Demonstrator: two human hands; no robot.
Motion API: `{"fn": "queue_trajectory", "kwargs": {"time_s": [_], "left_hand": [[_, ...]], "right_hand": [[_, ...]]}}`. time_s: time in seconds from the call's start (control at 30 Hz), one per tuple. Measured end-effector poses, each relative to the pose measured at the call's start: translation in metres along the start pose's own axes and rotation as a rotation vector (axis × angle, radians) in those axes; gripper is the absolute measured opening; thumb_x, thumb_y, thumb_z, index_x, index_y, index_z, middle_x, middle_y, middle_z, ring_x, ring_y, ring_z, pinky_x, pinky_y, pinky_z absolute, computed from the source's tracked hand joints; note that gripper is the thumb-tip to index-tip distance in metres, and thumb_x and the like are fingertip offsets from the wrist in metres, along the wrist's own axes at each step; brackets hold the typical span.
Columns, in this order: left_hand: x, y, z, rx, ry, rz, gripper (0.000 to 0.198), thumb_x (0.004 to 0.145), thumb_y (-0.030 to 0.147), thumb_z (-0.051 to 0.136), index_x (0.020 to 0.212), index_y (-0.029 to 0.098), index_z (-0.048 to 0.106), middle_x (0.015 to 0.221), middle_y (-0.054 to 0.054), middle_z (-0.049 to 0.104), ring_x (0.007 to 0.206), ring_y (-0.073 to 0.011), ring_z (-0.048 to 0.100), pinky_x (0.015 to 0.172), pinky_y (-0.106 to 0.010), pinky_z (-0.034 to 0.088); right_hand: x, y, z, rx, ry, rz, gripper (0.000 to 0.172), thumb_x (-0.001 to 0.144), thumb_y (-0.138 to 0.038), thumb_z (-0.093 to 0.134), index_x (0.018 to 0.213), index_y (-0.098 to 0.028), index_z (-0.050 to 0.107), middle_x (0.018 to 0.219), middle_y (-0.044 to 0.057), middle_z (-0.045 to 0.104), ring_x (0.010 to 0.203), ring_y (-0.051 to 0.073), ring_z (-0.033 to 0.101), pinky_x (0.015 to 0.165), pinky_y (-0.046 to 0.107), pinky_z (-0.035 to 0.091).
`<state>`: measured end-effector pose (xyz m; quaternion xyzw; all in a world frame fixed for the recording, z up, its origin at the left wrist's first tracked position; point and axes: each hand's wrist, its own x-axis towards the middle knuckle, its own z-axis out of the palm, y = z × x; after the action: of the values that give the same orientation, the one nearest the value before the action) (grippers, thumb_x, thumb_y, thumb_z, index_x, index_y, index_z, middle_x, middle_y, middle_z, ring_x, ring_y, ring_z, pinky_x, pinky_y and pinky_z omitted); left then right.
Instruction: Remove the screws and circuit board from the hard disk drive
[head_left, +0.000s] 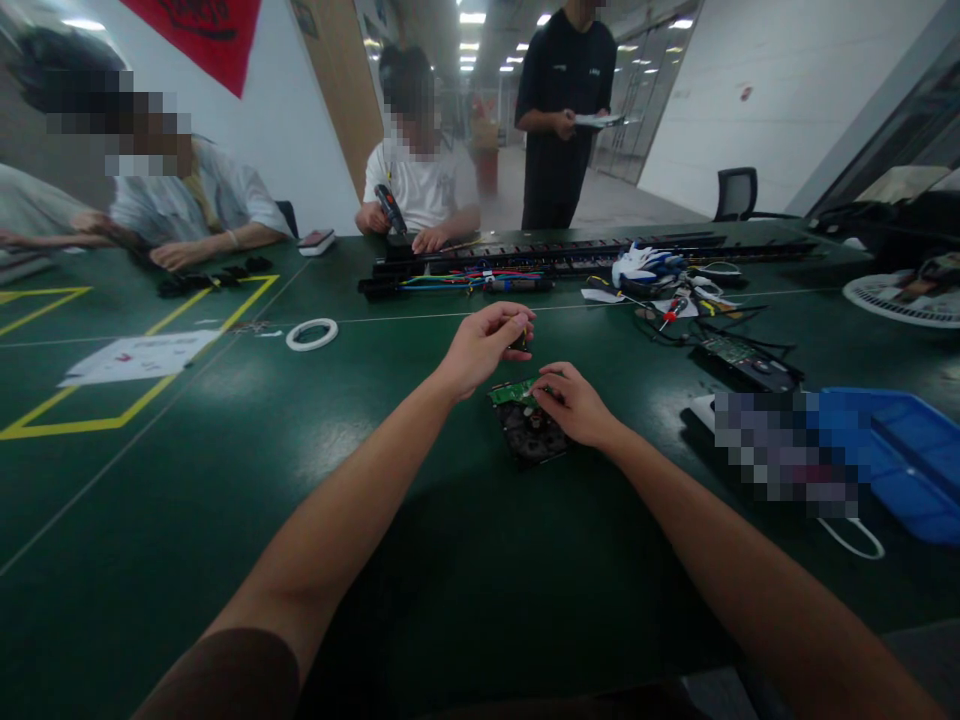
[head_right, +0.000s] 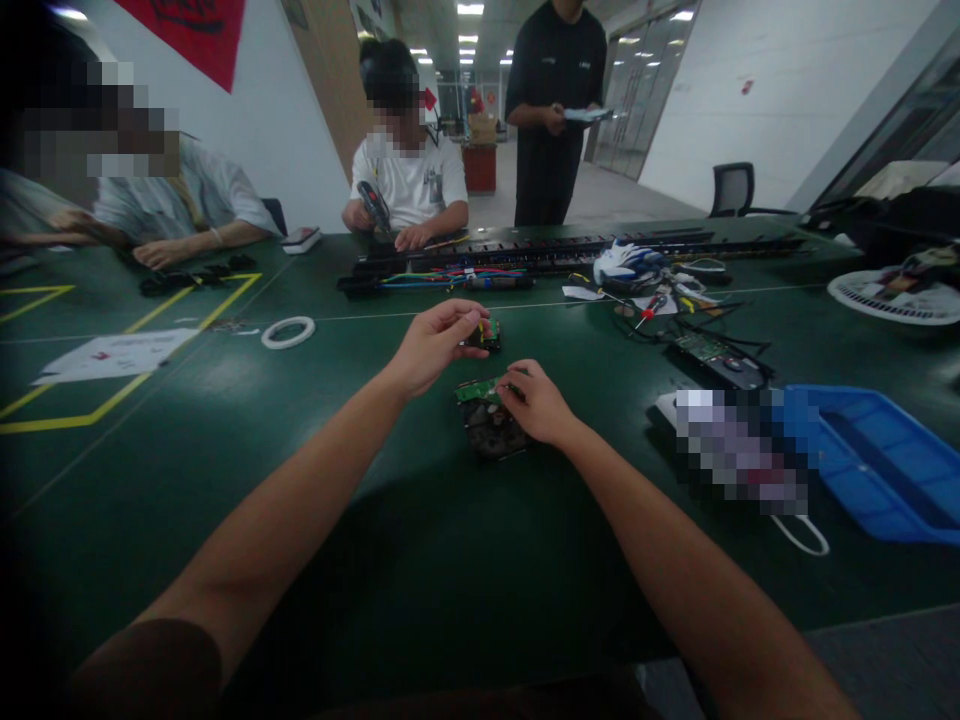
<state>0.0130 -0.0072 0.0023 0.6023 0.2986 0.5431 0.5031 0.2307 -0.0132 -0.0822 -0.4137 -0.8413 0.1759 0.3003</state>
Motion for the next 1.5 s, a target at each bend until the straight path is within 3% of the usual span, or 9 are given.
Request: {"fn": "queue_trajectory", "kwargs": {"time_s": [0.33, 0.5, 0.63, 0.9, 1.2, 1.5], "left_hand": [[0.0, -0.001, 0.001, 0.017, -0.028, -0.002, 0.015, 0.1, 0.034, 0.069, 0.107, 0.022, 0.072, 0.1, -0.005, 0.071, 0.097, -0.017, 0.07, 0.078, -0.032, 0.067], [0.0, -0.002, 0.0, -0.001, -0.039, 0.012, 0.012, 0.1, 0.031, 0.067, 0.107, 0.022, 0.072, 0.101, -0.006, 0.07, 0.097, -0.0171, 0.069, 0.077, -0.032, 0.067], [0.0, -0.001, 0.0, -0.003, -0.031, 0.006, 0.015, 0.099, 0.032, 0.068, 0.108, 0.02, 0.072, 0.098, -0.006, 0.069, 0.094, -0.0161, 0.069, 0.076, -0.03, 0.066], [-0.001, 0.001, -0.002, 0.072, -0.049, 0.031, 0.022, 0.099, 0.039, 0.069, 0.11, 0.019, 0.071, 0.098, -0.006, 0.069, 0.092, -0.0161, 0.068, 0.071, -0.027, 0.066], [-0.007, 0.023, -0.001, 0.244, -0.223, 0.027, 0.032, 0.1, 0.045, 0.066, 0.107, 0.016, 0.076, 0.1, -0.009, 0.072, 0.089, -0.0159, 0.069, 0.068, -0.024, 0.064], [-0.008, 0.022, 0.001, 0.249, -0.186, 0.016, 0.027, 0.099, 0.039, 0.067, 0.111, 0.018, 0.077, 0.106, -0.009, 0.073, 0.091, -0.015, 0.068, 0.068, -0.022, 0.062]], "right_hand": [[0.011, -0.006, 0.006, 0.059, -0.003, 0.109, 0.011, 0.093, -0.035, 0.068, 0.093, -0.024, 0.072, 0.126, 0.006, 0.073, 0.112, 0.026, 0.068, 0.098, 0.043, 0.051], [0.013, -0.007, 0.007, 0.093, -0.032, 0.099, 0.01, 0.093, -0.032, 0.069, 0.09, -0.023, 0.072, 0.131, 0.01, 0.073, 0.126, 0.029, 0.066, 0.102, 0.045, 0.049], [0.014, -0.004, 0.01, 0.093, -0.007, 0.075, 0.008, 0.091, -0.03, 0.071, 0.089, -0.022, 0.07, 0.124, 0.011, 0.075, 0.122, 0.03, 0.067, 0.105, 0.047, 0.047], [0.002, -0.013, 0.013, 0.116, -0.017, 0.095, 0.009, 0.092, -0.032, 0.071, 0.096, -0.024, 0.069, 0.132, 0.009, 0.071, 0.12, 0.029, 0.064, 0.102, 0.048, 0.049], [-0.015, -0.022, 0.016, 0.08, 0.026, 0.046, 0.009, 0.092, -0.031, 0.07, 0.098, -0.024, 0.068, 0.123, 0.01, 0.071, 0.122, 0.03, 0.063, 0.109, 0.051, 0.042], [-0.015, -0.017, 0.009, 0.153, -0.039, 0.048, 0.01, 0.094, -0.031, 0.069, 0.101, -0.025, 0.069, 0.128, 0.008, 0.069, 0.122, 0.029, 0.063, 0.105, 0.051, 0.047]]}}
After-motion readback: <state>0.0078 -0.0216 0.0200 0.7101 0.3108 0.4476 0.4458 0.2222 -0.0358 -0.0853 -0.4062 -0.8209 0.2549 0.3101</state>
